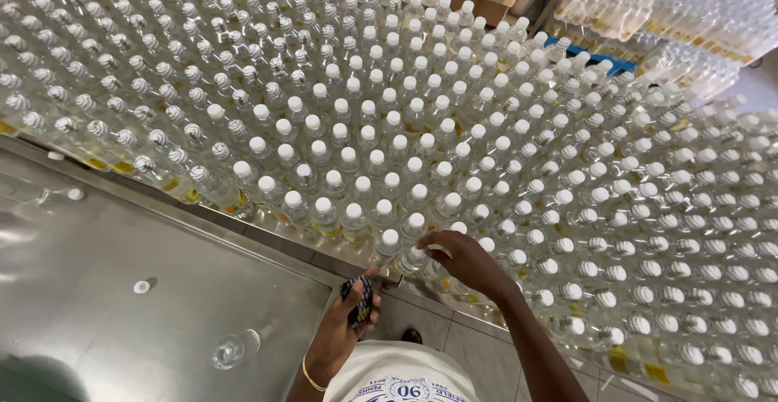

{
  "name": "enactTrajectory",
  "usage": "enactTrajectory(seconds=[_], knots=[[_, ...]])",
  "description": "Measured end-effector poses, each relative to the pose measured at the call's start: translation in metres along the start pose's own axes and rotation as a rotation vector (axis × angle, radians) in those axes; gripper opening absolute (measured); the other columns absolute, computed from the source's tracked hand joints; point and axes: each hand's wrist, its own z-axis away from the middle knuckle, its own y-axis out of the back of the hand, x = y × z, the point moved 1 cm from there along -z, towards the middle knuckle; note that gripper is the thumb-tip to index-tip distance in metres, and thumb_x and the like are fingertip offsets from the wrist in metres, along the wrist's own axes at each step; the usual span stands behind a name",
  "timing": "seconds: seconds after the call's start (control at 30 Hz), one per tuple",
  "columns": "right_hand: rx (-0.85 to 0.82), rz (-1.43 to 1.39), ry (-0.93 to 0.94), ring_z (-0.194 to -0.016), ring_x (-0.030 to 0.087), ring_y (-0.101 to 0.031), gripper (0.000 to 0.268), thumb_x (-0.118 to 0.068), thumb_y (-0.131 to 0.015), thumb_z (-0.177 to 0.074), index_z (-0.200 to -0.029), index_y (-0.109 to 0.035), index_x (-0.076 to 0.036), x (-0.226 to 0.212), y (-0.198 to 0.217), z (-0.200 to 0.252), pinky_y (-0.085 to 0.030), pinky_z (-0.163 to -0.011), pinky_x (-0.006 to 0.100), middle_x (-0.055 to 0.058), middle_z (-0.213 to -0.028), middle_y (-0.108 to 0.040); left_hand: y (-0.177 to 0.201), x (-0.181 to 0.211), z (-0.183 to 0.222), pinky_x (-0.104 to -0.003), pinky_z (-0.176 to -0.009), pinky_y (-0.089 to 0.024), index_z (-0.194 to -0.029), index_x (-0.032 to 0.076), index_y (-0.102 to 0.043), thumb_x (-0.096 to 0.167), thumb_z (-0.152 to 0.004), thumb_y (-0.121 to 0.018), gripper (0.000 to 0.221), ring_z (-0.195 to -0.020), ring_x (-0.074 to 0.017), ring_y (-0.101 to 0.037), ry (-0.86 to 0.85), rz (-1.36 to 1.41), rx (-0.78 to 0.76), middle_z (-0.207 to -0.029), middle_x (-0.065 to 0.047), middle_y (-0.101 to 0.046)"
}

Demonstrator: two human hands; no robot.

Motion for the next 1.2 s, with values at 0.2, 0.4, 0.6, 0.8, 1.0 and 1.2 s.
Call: enactTrajectory(seconds=[0.2,0.4,0.6,0.8,1.0,1.2], knots=[[-0.064,0.184,0.135,-0.110,0.028,-0.079,0.045,-0.006,-0.074,-0.099,-0.142,-0.071,-0.017,0.010,-0.002,-0.008,-0.061,-0.087,0.045,0.008,-0.131,-0.081,-0.008,-0.005,0.000,-0.028,-0.067,-0.048,-0.157,0.011,-0.063,0.043,-0.100,-0.066,0.065,-0.072,-0.0152,-0.057,-0.029,0.017,0.012,-0.093,-0.007,-0.066],[-0.180,0.412,0.244,-0.122,0.034,-0.070,0.054,-0.012,-0.079,-0.097,-0.148,-0.061,-0.009,0.009,-0.010,-0.010,-0.056,-0.095,0.050,0.012,-0.142,-0.072,-0.026,-0.008,0.003,-0.028,-0.064,-0.045,-0.156,0.008,-0.062,0.045,-0.099,-0.067,0.068,-0.071,-0.0148,-0.056,-0.071,0.019,0.004,-0.092,-0.008,-0.065],[-0.208,0.494,0.199,-0.118,0.030,-0.069,0.037,-0.020,-0.072,-0.104,-0.140,-0.064,-0.013,0.008,-0.011,-0.020,-0.052,-0.095,0.049,0.008,-0.133,-0.074,-0.027,-0.017,0.001,-0.028,-0.064,-0.046,-0.157,0.008,-0.060,0.044,-0.101,-0.065,0.066,-0.072,-0.0159,-0.057,-0.081,0.041,0.017,-0.093,-0.009,-0.064],[0.089,0.271,0.422,-0.124,0.027,-0.067,0.035,-0.020,-0.072,-0.103,-0.136,-0.069,-0.009,-0.036,-0.013,0.021,-0.057,-0.109,0.042,0.013,-0.138,-0.073,-0.039,-0.014,0.010,-0.029,-0.072,-0.057,-0.159,0.009,-0.059,0.044,-0.101,-0.063,0.068,-0.074,-0.0182,-0.061,-0.091,0.002,0.004,-0.098,-0.011,-0.069],[-0.145,-0.094,0.329,-0.109,0.023,-0.063,0.024,-0.018,-0.088,-0.089,-0.108,-0.074,-0.016,-0.060,-0.022,0.025,-0.049,-0.090,0.036,0.003,-0.112,-0.067,-0.014,-0.055,-0.020,-0.033,-0.072,-0.044,-0.094,0.011,-0.056,0.050,-0.104,-0.065,0.041,-0.077,-0.0189,-0.063,-0.079,-0.025,-0.265,-0.084,-0.009,-0.064],[-0.124,-0.221,0.287,-0.083,0.015,-0.064,0.019,-0.013,-0.095,-0.087,-0.091,-0.076,-0.017,-0.052,-0.021,0.034,-0.050,-0.073,0.030,-0.002,-0.088,-0.067,-0.023,-0.054,-0.009,-0.031,-0.072,-0.049,-0.108,0.004,-0.062,0.043,-0.103,-0.068,0.040,-0.076,-0.0209,-0.060,-0.019,-0.021,-0.276,-0.095,-0.015,-0.066]])
